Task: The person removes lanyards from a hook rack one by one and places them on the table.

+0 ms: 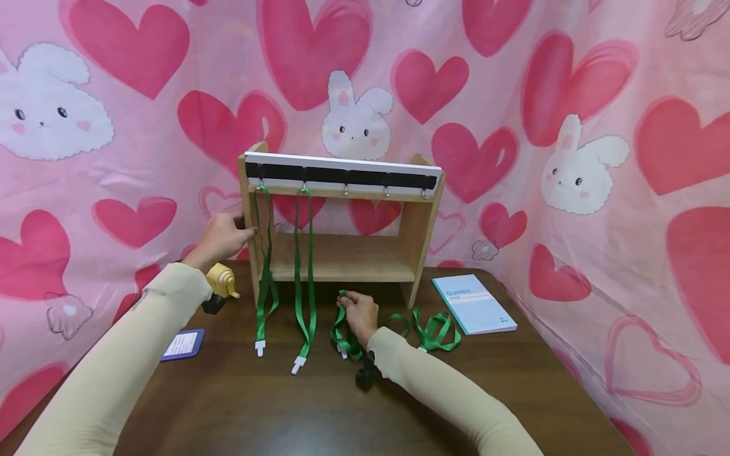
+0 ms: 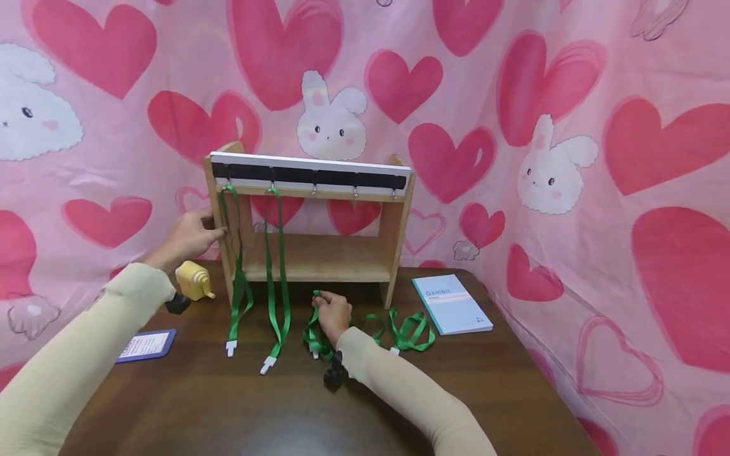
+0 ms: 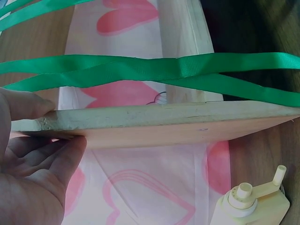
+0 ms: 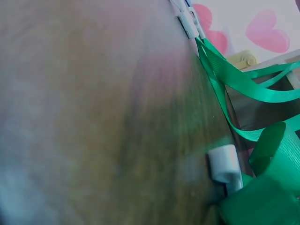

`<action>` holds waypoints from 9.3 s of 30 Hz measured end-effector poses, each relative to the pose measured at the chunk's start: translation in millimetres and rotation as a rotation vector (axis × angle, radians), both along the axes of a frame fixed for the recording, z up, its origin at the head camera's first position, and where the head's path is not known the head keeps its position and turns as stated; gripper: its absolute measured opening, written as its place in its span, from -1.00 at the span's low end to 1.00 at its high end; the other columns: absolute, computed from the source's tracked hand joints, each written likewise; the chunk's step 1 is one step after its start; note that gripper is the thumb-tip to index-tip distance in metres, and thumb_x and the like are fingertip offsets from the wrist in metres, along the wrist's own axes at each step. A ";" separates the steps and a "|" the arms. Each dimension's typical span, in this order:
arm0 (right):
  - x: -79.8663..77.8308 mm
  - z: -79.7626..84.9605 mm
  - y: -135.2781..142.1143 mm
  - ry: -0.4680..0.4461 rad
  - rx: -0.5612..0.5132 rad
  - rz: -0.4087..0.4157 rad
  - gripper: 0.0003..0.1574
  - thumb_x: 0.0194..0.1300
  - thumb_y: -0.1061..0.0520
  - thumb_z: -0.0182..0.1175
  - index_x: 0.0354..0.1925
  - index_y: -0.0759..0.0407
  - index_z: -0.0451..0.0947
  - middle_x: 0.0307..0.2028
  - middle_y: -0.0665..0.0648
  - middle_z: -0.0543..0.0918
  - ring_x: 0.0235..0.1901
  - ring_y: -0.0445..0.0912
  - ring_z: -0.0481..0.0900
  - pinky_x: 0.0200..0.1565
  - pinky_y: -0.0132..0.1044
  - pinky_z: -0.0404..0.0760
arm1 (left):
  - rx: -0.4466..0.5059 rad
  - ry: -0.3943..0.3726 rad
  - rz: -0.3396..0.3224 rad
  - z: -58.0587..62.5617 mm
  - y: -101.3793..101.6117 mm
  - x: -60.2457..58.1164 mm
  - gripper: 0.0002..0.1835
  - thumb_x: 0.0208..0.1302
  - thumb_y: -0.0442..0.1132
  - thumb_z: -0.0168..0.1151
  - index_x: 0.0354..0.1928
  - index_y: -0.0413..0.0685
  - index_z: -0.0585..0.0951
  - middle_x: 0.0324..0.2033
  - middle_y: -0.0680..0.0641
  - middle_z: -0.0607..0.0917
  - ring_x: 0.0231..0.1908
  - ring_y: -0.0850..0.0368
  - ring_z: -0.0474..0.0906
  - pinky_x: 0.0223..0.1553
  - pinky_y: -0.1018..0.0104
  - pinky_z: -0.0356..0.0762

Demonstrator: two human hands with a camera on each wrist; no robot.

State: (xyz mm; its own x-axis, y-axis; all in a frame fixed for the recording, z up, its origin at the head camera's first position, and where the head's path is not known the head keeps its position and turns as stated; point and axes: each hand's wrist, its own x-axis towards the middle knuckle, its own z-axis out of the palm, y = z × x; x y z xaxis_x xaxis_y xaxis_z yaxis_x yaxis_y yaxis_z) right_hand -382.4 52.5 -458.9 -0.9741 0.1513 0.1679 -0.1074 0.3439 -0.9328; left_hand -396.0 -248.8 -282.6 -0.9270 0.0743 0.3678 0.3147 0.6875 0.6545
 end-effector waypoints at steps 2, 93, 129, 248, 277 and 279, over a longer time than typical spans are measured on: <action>3.2 -0.6 1.3 -0.010 0.037 -0.019 -0.72 0.41 0.09 0.25 0.02 0.06 0.76 -0.21 0.00 0.85 -0.10 -0.12 0.79 0.05 -0.14 0.71 | 0.000 -0.018 -0.004 -1.2 -0.2 0.2 -0.47 0.43 -0.21 0.19 0.37 -0.27 0.47 0.17 -0.41 0.64 -0.17 -0.09 0.65 -0.19 0.19 0.73; -10.9 247.9 -59.2 0.039 -0.159 0.727 -0.56 0.56 0.04 0.03 0.07 0.34 0.64 0.04 0.29 0.76 0.03 0.07 0.76 0.06 -0.20 0.73 | -0.050 0.023 0.026 3.8 -2.4 -2.3 -0.57 0.36 -0.18 0.26 0.17 -0.30 0.61 -0.12 -0.39 0.75 -0.49 0.11 0.53 -0.51 0.33 0.49; 51.2 139.6 -43.6 0.036 -0.259 0.785 -0.57 0.54 0.20 0.03 0.20 0.45 0.55 0.18 0.45 0.63 0.16 0.17 0.68 0.13 -0.13 0.69 | -0.050 0.029 0.013 2.6 -0.2 -2.3 -0.57 0.36 -0.21 0.24 0.19 -0.30 0.60 -0.03 -0.42 0.73 -0.25 -0.07 0.68 -0.27 0.22 0.63; 6.6 229.1 -100.7 0.288 0.072 0.461 -0.37 0.36 0.06 0.33 0.36 -0.05 0.49 0.26 -0.05 0.65 0.20 -0.24 0.63 0.00 -0.42 0.70 | -0.086 0.066 0.001 7.2 1.7 1.4 -0.58 0.37 -0.22 0.22 0.18 -0.31 0.59 -0.04 -0.44 0.73 -0.22 -0.13 0.67 -0.34 0.36 0.58; 19.6 220.4 -167.4 0.167 -0.280 0.004 -0.74 0.20 -0.17 0.44 -0.12 -0.24 0.80 -0.32 -0.21 0.82 -0.06 -0.32 0.55 -0.10 -0.29 0.58 | -0.079 0.060 0.041 4.3 1.9 0.4 -0.62 0.33 -0.21 0.23 0.10 -0.29 0.64 -0.13 -0.39 0.75 -0.27 -0.09 0.59 -0.37 0.37 0.54; 19.4 220.9 -168.7 0.177 -0.285 0.009 -0.74 0.19 -0.16 0.46 -0.14 -0.21 0.80 -0.32 -0.19 0.83 -0.06 -0.33 0.54 -0.11 -0.31 0.58 | -0.103 0.084 0.050 4.5 2.1 0.4 -0.65 0.31 -0.21 0.24 0.04 -0.29 0.66 -0.17 -0.37 0.77 -0.29 -0.09 0.59 -0.36 0.35 0.52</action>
